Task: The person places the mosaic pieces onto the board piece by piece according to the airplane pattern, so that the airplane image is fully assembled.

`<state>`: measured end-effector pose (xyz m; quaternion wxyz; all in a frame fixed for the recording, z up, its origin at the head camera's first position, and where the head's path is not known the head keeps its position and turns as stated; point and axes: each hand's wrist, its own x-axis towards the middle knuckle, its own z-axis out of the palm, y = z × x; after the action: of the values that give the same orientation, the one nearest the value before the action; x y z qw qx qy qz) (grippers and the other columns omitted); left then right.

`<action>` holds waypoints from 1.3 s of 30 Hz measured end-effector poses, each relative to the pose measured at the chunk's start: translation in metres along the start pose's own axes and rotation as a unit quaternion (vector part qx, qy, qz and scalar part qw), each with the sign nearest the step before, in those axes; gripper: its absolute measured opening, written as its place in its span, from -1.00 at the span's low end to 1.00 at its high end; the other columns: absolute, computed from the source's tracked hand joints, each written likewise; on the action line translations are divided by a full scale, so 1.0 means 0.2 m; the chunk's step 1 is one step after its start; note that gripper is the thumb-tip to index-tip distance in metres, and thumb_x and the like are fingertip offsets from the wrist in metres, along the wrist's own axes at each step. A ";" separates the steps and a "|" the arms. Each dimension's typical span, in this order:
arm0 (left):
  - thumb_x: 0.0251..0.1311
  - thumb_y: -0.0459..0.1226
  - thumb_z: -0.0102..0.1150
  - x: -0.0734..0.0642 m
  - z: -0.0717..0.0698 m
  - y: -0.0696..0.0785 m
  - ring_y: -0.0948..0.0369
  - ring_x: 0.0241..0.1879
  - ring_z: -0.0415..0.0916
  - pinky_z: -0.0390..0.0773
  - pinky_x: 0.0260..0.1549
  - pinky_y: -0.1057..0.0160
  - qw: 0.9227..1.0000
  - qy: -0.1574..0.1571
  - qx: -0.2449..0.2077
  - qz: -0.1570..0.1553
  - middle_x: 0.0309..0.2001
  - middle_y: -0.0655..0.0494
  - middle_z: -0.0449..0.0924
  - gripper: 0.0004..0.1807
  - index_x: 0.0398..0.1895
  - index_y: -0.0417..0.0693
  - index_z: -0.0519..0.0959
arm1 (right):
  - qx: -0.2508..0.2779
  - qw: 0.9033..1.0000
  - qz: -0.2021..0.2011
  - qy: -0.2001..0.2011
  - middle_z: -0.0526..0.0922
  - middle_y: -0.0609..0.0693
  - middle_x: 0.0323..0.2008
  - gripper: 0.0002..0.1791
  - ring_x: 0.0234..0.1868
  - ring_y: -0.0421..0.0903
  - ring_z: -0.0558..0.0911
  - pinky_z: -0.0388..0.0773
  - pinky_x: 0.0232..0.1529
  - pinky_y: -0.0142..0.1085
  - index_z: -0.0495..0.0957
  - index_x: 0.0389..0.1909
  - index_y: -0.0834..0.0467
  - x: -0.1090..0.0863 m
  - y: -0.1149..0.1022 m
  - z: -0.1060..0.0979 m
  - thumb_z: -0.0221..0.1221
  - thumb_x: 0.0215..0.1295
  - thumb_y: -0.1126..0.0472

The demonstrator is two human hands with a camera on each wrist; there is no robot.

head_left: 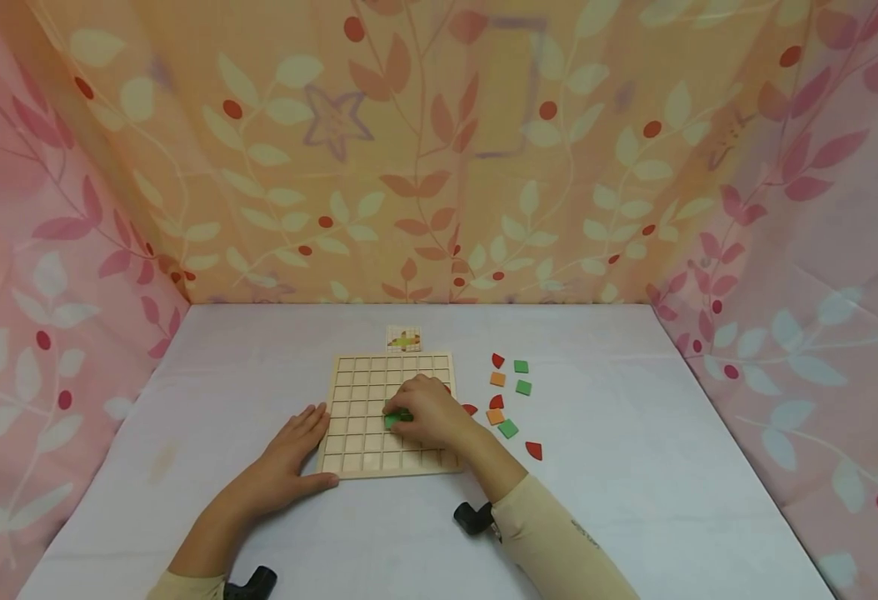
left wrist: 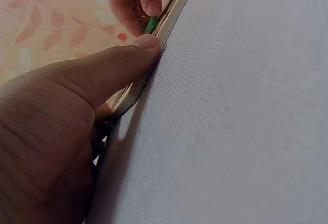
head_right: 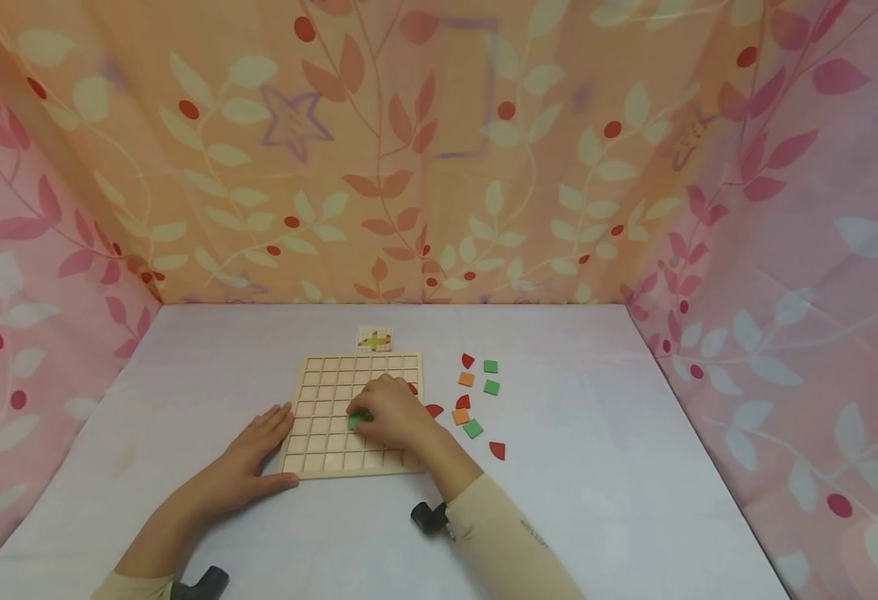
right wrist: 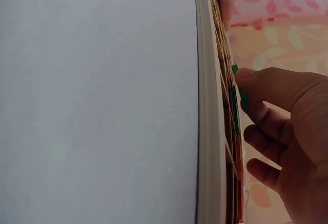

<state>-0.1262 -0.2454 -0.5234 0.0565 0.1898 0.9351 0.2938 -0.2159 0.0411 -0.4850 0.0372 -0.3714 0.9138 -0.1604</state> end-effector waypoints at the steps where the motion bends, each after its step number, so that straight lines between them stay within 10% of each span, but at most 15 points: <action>1: 0.09 0.26 0.40 0.00 0.00 0.00 -0.09 0.64 -0.21 -0.34 0.59 0.22 1.000 0.000 0.001 -0.001 0.66 -0.06 -0.07 0.20 0.61 -0.21 0.10 | -0.004 1.000 0.000 -0.002 0.70 -0.21 -0.05 -0.76 0.04 -0.17 0.53 0.44 0.13 -0.19 0.77 -0.02 -0.16 0.00 0.00 0.00 0.35 0.31 0.01; 16: 0.10 0.26 0.39 0.02 0.02 -0.01 -0.09 0.64 -0.20 -0.24 0.60 0.05 1.000 -0.002 0.008 0.004 0.65 -0.07 -0.07 0.20 0.61 -0.21 0.09 | 0.003 1.000 0.000 -0.005 0.66 -0.24 -0.11 -0.77 -0.03 -0.20 0.48 0.42 0.10 -0.18 0.78 -0.05 -0.16 0.00 0.01 0.02 0.38 0.29 0.00; 28: 0.09 0.30 0.37 0.01 0.02 -0.03 -0.09 0.64 -0.21 -0.42 0.55 0.35 1.000 0.003 0.005 0.002 0.66 -0.06 -0.08 0.21 0.62 -0.19 0.09 | -0.009 1.000 -0.017 -0.003 0.67 -0.24 -0.06 -0.76 0.04 -0.18 0.51 0.42 0.18 -0.17 0.76 -0.01 -0.17 0.01 0.00 0.02 0.36 0.31 0.02; 39: 0.09 0.28 0.38 0.01 0.02 -0.03 -0.09 0.64 -0.21 -0.32 0.60 0.17 1.000 0.000 0.011 0.000 0.66 -0.06 -0.08 0.21 0.62 -0.20 0.09 | -0.015 0.998 -0.049 0.032 0.68 -0.20 -0.02 -0.73 0.12 -0.14 0.51 0.39 0.26 -0.13 0.76 0.02 -0.09 -0.05 -0.03 -0.14 0.34 0.32 0.10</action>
<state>-0.1287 -0.2477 -0.5303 0.0546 0.1903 0.9383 0.2834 -0.2102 0.0505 -0.4575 -0.0053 -0.4105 0.8976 -0.1603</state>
